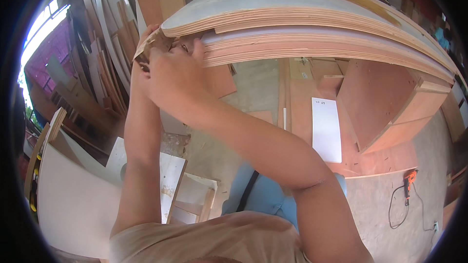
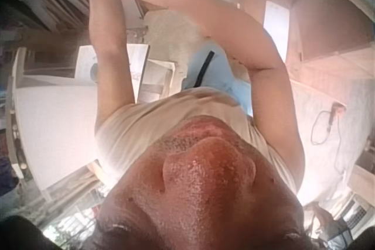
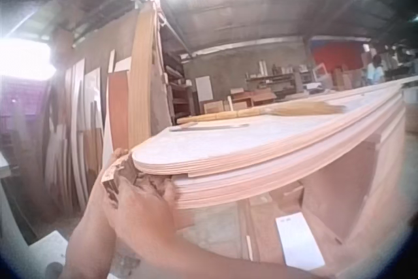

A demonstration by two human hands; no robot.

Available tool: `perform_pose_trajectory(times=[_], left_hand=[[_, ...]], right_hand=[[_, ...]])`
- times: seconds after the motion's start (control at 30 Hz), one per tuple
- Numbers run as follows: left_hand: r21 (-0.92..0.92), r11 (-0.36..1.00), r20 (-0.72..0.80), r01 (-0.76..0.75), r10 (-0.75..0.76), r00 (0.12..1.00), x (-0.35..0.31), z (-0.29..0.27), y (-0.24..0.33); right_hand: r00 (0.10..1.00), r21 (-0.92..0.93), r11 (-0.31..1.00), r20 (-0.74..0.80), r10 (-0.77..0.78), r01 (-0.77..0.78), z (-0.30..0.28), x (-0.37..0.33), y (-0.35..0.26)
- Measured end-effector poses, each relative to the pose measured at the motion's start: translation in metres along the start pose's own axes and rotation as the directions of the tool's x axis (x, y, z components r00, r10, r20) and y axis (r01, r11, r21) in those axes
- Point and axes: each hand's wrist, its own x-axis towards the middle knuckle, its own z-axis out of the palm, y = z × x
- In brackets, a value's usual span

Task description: The person uses a table saw to cut a small wooden piece, then moves to a workbench to fit the piece into a curved wooden structure. They repeatedly adjust and test the fit of the piece into the structure.

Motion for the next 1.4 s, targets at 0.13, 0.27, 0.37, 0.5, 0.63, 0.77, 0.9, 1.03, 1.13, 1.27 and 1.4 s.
perform_pose_trajectory(times=[0.13,0.27,0.37,0.5,0.63,0.77,0.9,1.03,1.13,1.27,1.4], left_hand=[[0.067,0.963,0.22,-0.262,0.242,0.945,-0.039,-0.04,-0.003],[0.04,0.975,-0.256,-0.217,0.219,0.941,-0.061,0.006,0.009],[-0.044,0.956,0.009,-0.289,0.289,0.957,-0.04,-0.033,0.034],[-0.292,0.928,0.24,-0.232,0.306,0.921,-0.009,-0.032,0.074],[0.023,0.95,-0.075,-0.31,0.311,0.947,-0.004,0.062,0.096],[0.151,0.988,-0.124,-0.024,0.043,0.991,-0.012,0.17,0.1],[0.293,0.954,0.365,0.068,-0.177,0.914,0.026,0.173,0.114],[0.417,0.902,0.208,0.111,-0.213,0.955,0.034,0.254,0.067],[0.464,0.879,0.232,0.114,-0.244,0.942,0.042,0.308,0.038],[0.565,0.822,0.276,0.066,-0.264,0.924,0.053,0.352,0.009],[0.592,0.804,0.311,0.058,-0.294,0.904,0.048,0.403,-0.019]], right_hand=[[0.999,0.03,0.999,0.025,-0.046,0.046,0.004,-0.002,-0.029],[0.987,0.05,0.999,0.158,-0.011,0.003,-0.022,0.006,-0.038],[0.986,0.073,0.997,0.164,-0.031,0.019,-0.033,0.017,-0.05],[0.992,0.158,0.987,0.116,-0.046,0.028,-0.07,0.04,-0.05],[0.992,0.068,0.992,0.055,-0.114,0.11,-0.111,0.073,-0.031],[0.979,0.191,0.973,-0.18,-0.098,0.132,-0.189,0.081,-0.04],[0.984,0.139,0.977,-0.107,-0.144,0.159,-0.241,0.106,0.013],[0.99,0.189,0.979,-0.095,0.1,-0.081,-0.28,0.093,0.034],[0.973,0.058,0.993,-0.203,0.111,-0.102,-0.314,0.087,0.06],[0.966,-0.543,0.832,-0.255,-0.034,-0.114,-0.356,0.073,0.086],[0.941,-0.977,0.211,-0.107,-0.32,-0.04,-0.373,0.064,0.096]])
